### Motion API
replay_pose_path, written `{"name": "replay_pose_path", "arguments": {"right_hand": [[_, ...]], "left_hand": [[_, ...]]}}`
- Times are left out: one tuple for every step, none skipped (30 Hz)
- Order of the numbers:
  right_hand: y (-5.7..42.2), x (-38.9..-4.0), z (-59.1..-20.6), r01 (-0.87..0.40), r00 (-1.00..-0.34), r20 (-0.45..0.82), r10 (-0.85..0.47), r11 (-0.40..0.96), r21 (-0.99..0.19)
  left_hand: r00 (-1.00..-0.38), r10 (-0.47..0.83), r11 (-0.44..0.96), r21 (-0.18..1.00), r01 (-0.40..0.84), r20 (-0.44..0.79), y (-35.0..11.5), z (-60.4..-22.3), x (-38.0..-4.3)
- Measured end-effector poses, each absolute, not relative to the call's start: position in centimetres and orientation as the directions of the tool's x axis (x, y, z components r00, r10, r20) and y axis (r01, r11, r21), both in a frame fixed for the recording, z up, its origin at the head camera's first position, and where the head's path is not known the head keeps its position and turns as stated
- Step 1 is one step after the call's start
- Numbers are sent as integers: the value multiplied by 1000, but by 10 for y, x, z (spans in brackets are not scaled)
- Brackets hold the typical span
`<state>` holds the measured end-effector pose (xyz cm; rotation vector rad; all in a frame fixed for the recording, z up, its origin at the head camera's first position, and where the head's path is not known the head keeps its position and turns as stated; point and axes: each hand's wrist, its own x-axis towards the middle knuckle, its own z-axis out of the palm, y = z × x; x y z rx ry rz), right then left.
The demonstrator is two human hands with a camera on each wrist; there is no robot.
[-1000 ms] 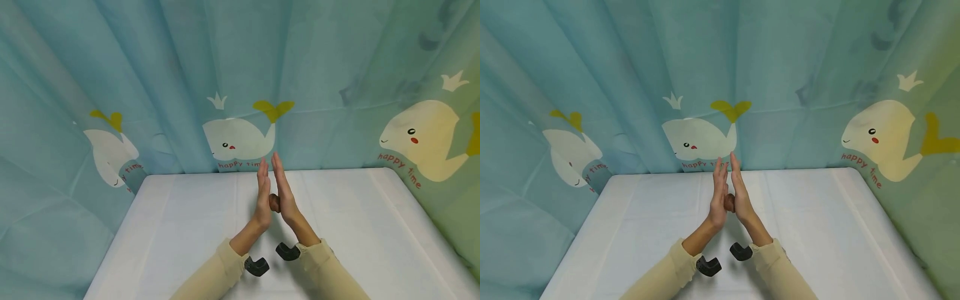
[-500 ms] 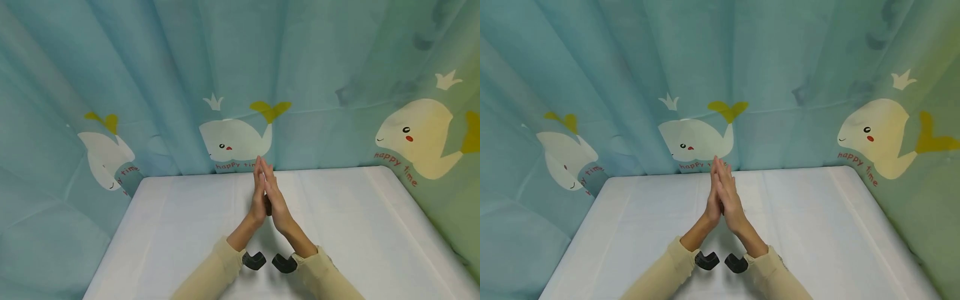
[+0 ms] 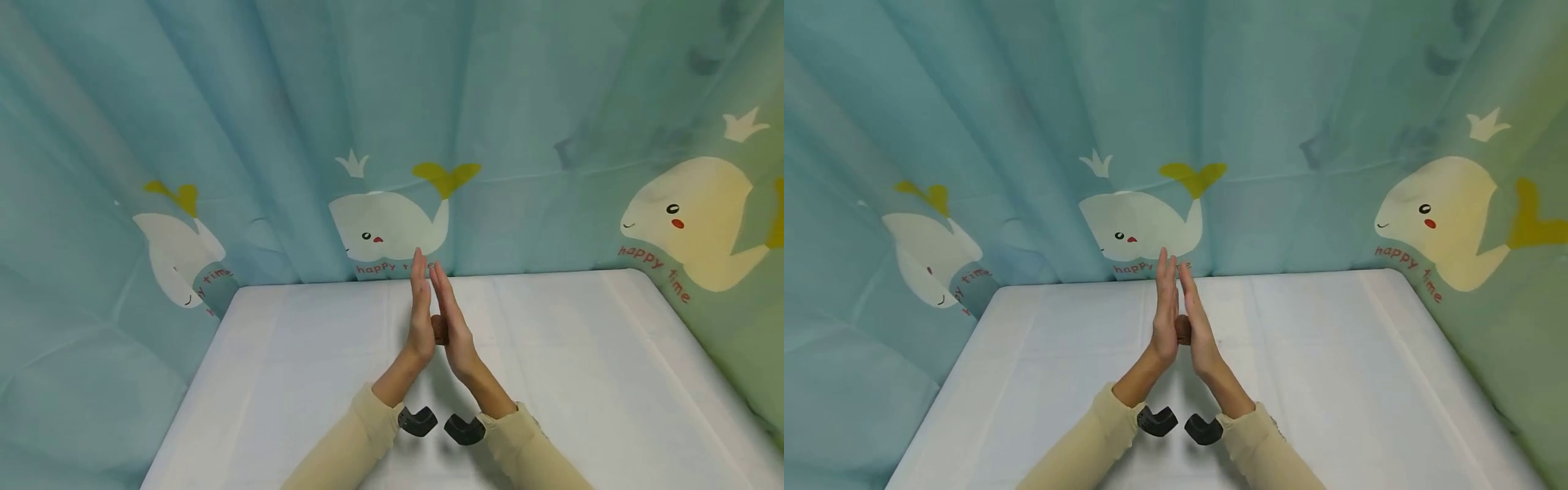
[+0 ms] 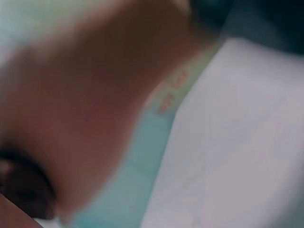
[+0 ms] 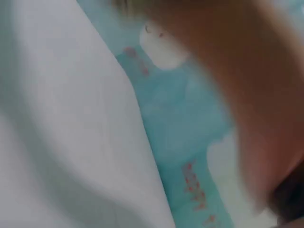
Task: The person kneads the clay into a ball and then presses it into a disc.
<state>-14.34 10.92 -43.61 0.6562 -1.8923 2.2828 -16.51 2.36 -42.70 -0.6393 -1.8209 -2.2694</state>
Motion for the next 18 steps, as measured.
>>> {"name": "replay_pose_path", "arguments": {"right_hand": [[107, -140, -433, -356, -898, 395, -193, -207, -911], [106, -138, -431, -370, -894, 404, -193, -189, -910], [107, -138, -430, -387, -891, 414, -185, -166, -907], [108, -138, -428, -400, -889, 422, -175, -149, -904], [109, -139, -426, -406, -890, 425, -162, -142, -903], [110, -141, -425, -410, -892, 427, -148, -131, -903], [113, -143, -424, -414, -893, 429, -135, -123, -902], [115, -146, -423, -418, -894, 431, -126, -116, -901], [117, -149, -423, -416, -896, 428, -120, -114, -902], [119, -152, -422, -412, -898, 425, -117, -117, -904], [122, -155, -423, -402, -902, 415, -116, -121, -907], [124, -159, -424, -398, -903, 413, -119, -131, -908], [125, -162, -425, -388, -905, 406, -124, -147, -910], [125, -164, -427, -372, -910, 394, -132, -163, -914], [125, -165, -429, -355, -914, 381, -142, -177, -918], [124, -165, -432, -338, -916, 369, -160, -189, -922], [123, -164, -434, -322, -917, 357, -178, -199, -926], [120, -162, -436, -309, -917, 349, -195, -206, -928]], "left_hand": [[-902, 128, -244, 894, 375, 413, 23, -430, -169], [-905, 128, -240, 898, 369, 406, 24, -432, -171], [-907, 141, -236, 903, 359, 398, 24, -434, -172], [-909, 156, -233, 909, 346, 386, 24, -435, -171], [-910, 175, -234, 914, 332, 375, 24, -436, -170], [-910, 194, -227, 919, 322, 367, 25, -437, -168], [-910, 210, -221, 924, 313, 358, 26, -438, -166], [-909, 220, -218, 926, 307, 354, 27, -438, -163], [-910, 227, -219, 929, 298, 346, 27, -438, -160], [-910, 232, -221, 930, 294, 343, 28, -438, -157], [-909, 237, -226, 930, 291, 342, 29, -438, -154], [-908, 240, -229, 929, 290, 342, 29, -437, -151], [-907, 244, -232, 929, 288, 342, 29, -436, -149], [-907, 243, -229, 929, 290, 343, 29, -435, -147], [-907, 237, -229, 927, 297, 349, 29, -432, -146], [-906, 223, -233, 923, 308, 359, 28, -430, -146], [-907, 205, -240, 917, 318, 368, 27, -427, -147], [-908, 180, -249, 910, 331, 379, 26, -425, -148]]}}
